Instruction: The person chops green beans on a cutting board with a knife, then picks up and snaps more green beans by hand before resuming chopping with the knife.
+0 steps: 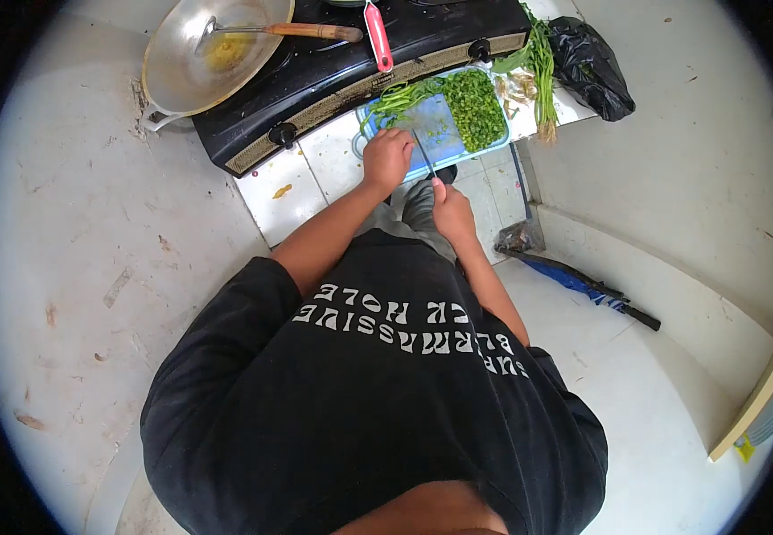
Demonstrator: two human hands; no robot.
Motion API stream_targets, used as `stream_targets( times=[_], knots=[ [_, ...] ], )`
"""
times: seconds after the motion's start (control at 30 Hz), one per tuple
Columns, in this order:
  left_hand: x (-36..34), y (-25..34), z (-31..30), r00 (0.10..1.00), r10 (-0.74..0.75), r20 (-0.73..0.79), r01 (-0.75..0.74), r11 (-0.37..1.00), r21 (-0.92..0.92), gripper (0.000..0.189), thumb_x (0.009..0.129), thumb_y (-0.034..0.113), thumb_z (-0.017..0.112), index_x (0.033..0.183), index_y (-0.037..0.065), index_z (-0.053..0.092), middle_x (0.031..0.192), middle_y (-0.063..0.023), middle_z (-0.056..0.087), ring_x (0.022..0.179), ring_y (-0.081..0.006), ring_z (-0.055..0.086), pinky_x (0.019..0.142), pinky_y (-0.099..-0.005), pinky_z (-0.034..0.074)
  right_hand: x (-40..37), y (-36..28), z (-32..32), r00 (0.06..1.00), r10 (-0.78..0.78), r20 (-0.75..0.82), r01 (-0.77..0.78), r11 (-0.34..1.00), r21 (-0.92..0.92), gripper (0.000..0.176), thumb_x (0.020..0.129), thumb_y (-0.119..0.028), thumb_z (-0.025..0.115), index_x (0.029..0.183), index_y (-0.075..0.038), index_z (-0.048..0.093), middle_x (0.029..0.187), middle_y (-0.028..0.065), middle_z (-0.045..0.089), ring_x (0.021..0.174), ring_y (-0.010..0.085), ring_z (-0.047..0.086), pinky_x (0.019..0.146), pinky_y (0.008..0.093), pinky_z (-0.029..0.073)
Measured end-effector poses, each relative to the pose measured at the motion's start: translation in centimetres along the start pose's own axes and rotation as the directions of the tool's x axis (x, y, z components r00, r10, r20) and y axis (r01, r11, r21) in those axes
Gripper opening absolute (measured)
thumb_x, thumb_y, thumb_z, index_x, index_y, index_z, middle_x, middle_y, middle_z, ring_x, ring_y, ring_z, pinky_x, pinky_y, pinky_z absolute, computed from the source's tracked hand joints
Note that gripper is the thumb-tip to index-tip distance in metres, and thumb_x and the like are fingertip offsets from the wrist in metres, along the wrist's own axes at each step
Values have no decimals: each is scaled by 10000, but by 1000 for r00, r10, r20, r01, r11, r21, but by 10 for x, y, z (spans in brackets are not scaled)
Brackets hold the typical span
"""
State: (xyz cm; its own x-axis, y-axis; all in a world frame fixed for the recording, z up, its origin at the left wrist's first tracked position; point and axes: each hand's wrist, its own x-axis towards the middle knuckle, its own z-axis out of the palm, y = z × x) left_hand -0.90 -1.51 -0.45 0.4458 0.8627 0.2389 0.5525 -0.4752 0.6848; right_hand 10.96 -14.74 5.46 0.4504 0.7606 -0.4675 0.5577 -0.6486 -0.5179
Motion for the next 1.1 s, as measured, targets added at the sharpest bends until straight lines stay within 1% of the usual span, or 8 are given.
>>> stream_targets(
  times=[0.13, 0.4, 0.63, 0.73, 0.87, 0.93, 1.0, 1.1],
  knots=[
    [-1, -2, -4, 1000, -16, 6, 16, 999, -33, 15, 829, 102, 709, 839, 92, 703, 850, -92, 669, 856, -335, 635, 747, -449, 514, 7, 3, 4, 998, 48, 41, -45, 996, -82, 585, 1066, -485, 381, 1062, 9, 694, 1005, 340, 683, 983, 536, 646, 862, 598, 504],
    [1, 1, -2, 1000, -19, 8, 20, 999, -50, 23, 820, 97, 714, 843, 95, 710, 843, -87, 671, 847, -332, 642, 734, -451, 515, 16, -7, 5, 995, 75, 61, -71, 995, -72, 638, 1062, -509, 375, 1054, 42, 696, 1047, 334, 684, 1032, 523, 644, 896, 584, 504],
    [1, 3, -1, 997, -70, 27, 71, 997, -26, 47, 830, 101, 726, 839, 62, 702, 867, -115, 685, 869, -345, 648, 752, -449, 515, 12, -5, 5, 993, 92, 68, -90, 995, -37, 636, 1061, -510, 377, 1014, 37, 699, 1076, 345, 671, 1041, 525, 639, 914, 579, 497],
    [3, 4, 1, 997, -65, -38, 64, 998, -20, 51, 804, 97, 736, 821, 82, 690, 847, -102, 677, 848, -335, 645, 720, -449, 516, 1, 4, 4, 992, 98, 75, -95, 995, -31, 622, 1065, -499, 370, 1020, 30, 695, 1066, 346, 672, 1044, 527, 636, 909, 580, 496],
    [2, -1, -1, 996, -91, 17, 92, 993, -77, 84, 809, 102, 762, 820, 54, 694, 816, -120, 669, 819, -334, 652, 721, -443, 516, 5, -2, -2, 996, 76, 48, -73, 996, -54, 603, 1065, -487, 375, 1028, 28, 686, 1044, 348, 674, 1035, 534, 631, 895, 588, 493],
    [2, -2, -5, 996, -88, 21, 90, 990, -105, 85, 806, 98, 767, 826, 51, 700, 809, -121, 667, 811, -330, 653, 718, -439, 518, 15, 3, 0, 997, 60, -47, -61, 998, -17, 667, 1068, -514, 355, 962, 55, 687, 988, 346, 676, 1002, 536, 632, 877, 584, 489],
    [0, -3, -6, 993, -105, 48, 110, 985, -132, 73, 807, 82, 763, 854, 45, 721, 810, -123, 668, 816, -326, 655, 731, -432, 520, 18, 6, -2, 997, 60, -46, -60, 998, -10, 657, 1069, -512, 360, 955, 48, 684, 978, 338, 679, 996, 535, 632, 868, 587, 485],
    [-2, -6, -5, 999, -33, -34, 27, 984, -175, 42, 782, 62, 741, 797, 49, 704, 782, -128, 649, 793, -350, 633, 725, -450, 512, 14, 7, -4, 1000, 18, -19, -18, 1000, -21, 645, 1069, -511, 364, 954, 36, 686, 981, 336, 678, 995, 536, 630, 865, 587, 484]
  ],
)
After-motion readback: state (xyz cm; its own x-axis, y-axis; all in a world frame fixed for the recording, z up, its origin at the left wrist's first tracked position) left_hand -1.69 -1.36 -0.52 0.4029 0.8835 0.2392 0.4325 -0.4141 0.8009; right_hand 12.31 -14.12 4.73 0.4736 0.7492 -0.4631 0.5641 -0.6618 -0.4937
